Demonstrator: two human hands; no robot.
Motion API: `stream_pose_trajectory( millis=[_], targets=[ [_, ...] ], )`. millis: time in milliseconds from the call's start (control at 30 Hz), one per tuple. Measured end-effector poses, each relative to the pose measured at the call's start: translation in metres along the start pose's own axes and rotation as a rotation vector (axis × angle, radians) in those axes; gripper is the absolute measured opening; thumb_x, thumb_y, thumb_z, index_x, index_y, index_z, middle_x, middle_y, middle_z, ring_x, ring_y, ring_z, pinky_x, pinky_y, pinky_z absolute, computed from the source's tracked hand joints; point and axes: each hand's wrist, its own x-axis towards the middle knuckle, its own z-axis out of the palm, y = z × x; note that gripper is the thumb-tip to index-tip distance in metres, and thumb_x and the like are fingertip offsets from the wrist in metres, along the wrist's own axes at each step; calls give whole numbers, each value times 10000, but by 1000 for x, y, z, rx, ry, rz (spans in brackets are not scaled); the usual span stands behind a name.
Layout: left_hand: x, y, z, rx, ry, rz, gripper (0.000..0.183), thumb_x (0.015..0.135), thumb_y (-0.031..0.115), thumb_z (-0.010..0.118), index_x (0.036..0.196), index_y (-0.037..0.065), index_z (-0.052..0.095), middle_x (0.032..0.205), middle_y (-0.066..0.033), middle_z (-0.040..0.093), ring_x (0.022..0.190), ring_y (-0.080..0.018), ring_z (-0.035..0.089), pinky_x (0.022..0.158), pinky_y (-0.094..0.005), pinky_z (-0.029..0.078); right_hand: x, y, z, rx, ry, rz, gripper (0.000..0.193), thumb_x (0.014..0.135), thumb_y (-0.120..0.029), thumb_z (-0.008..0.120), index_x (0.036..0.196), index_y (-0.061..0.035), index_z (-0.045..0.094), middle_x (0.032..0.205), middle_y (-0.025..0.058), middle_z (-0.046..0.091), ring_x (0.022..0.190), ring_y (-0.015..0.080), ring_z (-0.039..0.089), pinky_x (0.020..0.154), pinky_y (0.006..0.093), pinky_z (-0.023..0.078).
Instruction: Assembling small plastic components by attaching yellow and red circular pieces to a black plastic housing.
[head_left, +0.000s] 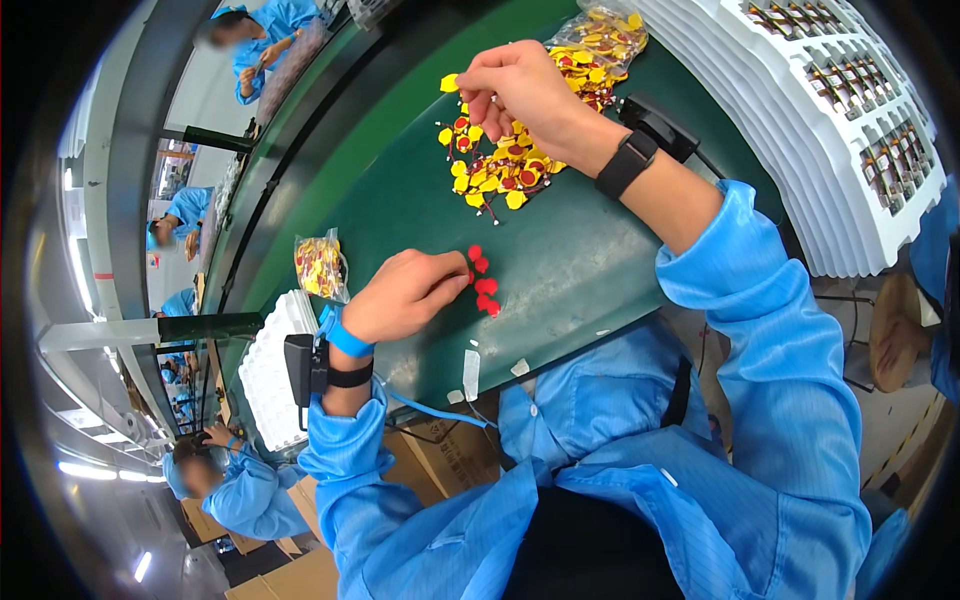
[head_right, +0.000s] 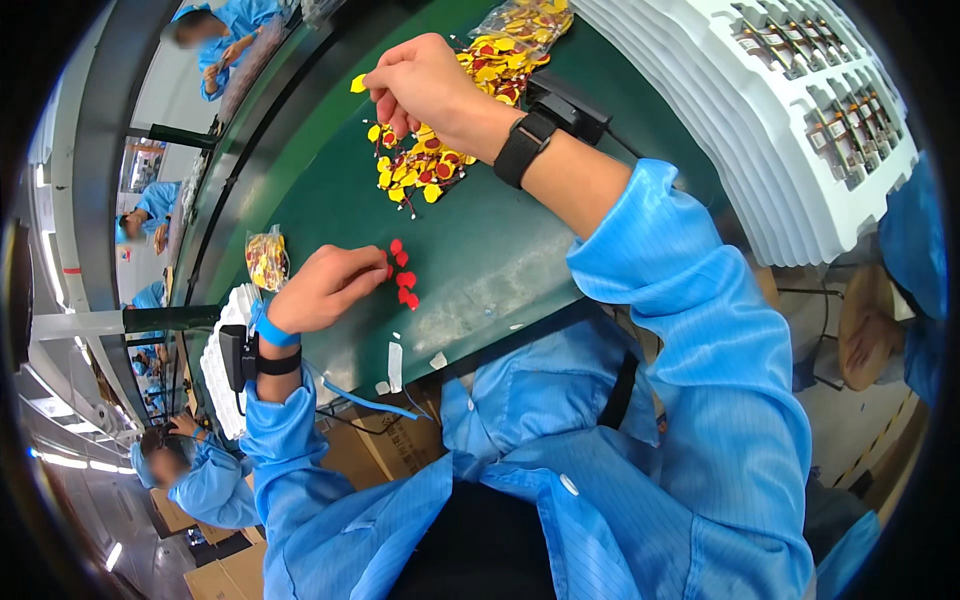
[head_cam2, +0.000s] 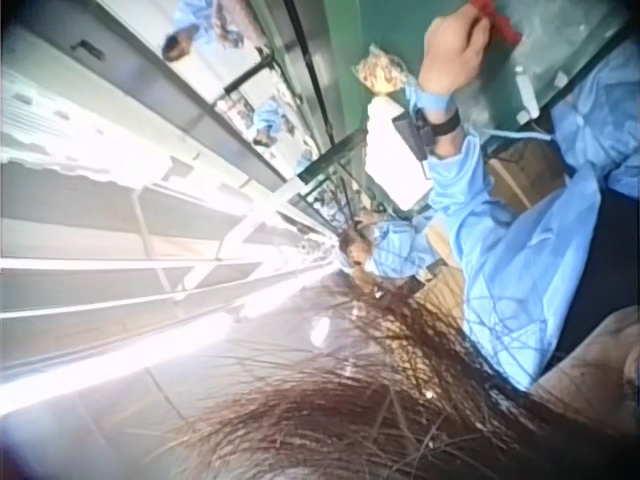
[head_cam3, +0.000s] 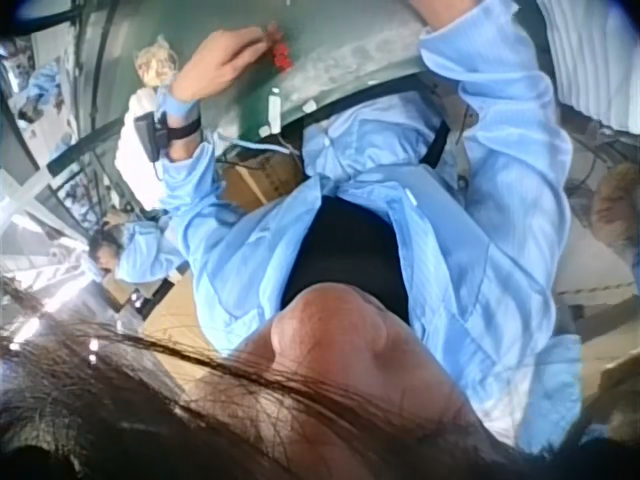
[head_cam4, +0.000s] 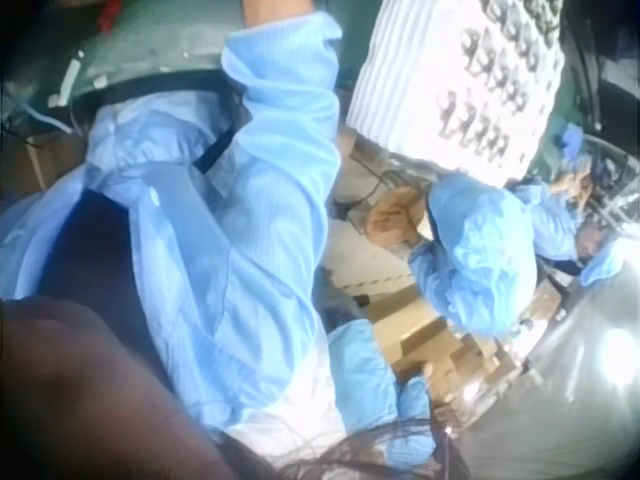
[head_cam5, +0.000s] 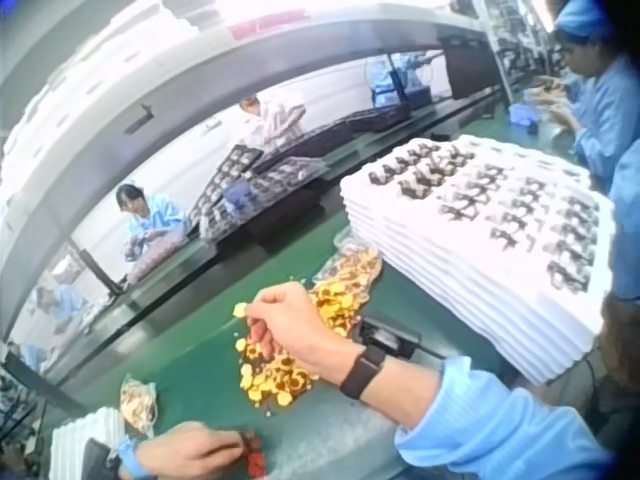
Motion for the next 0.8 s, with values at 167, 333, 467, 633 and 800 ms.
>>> stream_pose_trajectory(
  millis=[167,333,467,633,800],
  targets=[
    [2,7,2,61,49,-3,173,916,159,582,855,-1,602,625,-181,499,565,-366,507,543,-421,384,0,2,0,19,18,-16,203,867,-64,594,697,45,614,585,124,616,399,158,558,383,270,420],
    [10,5,17,71,258,42,110,769,41,648,764,-19,556,579,-118,456,504,-207,471,490,-334,358,1,2,1,38,53,12,208,858,-47,586,669,37,605,570,112,602,474,164,612,403,309,493],
    [3,16,20,-46,297,-49,103,709,-10,664,777,-12,587,671,-67,548,596,-142,520,541,-279,413,5,12,10,112,39,-39,196,845,-22,577,663,45,608,590,112,611,489,157,612,399,297,470],
    [-1,34,17,-89,330,-31,101,740,6,662,771,-20,570,719,-66,569,659,-153,536,611,-276,421,-1,7,7,83,24,-60,188,830,9,573,667,98,601,551,159,602,402,202,584,379,323,451],
    [-4,22,17,-37,400,17,150,723,-19,641,694,-18,494,660,-84,507,620,-197,488,589,-309,361,-8,-1,2,50,19,-88,183,833,6,569,684,101,614,554,163,612,392,199,583,379,326,436]
  ],
)
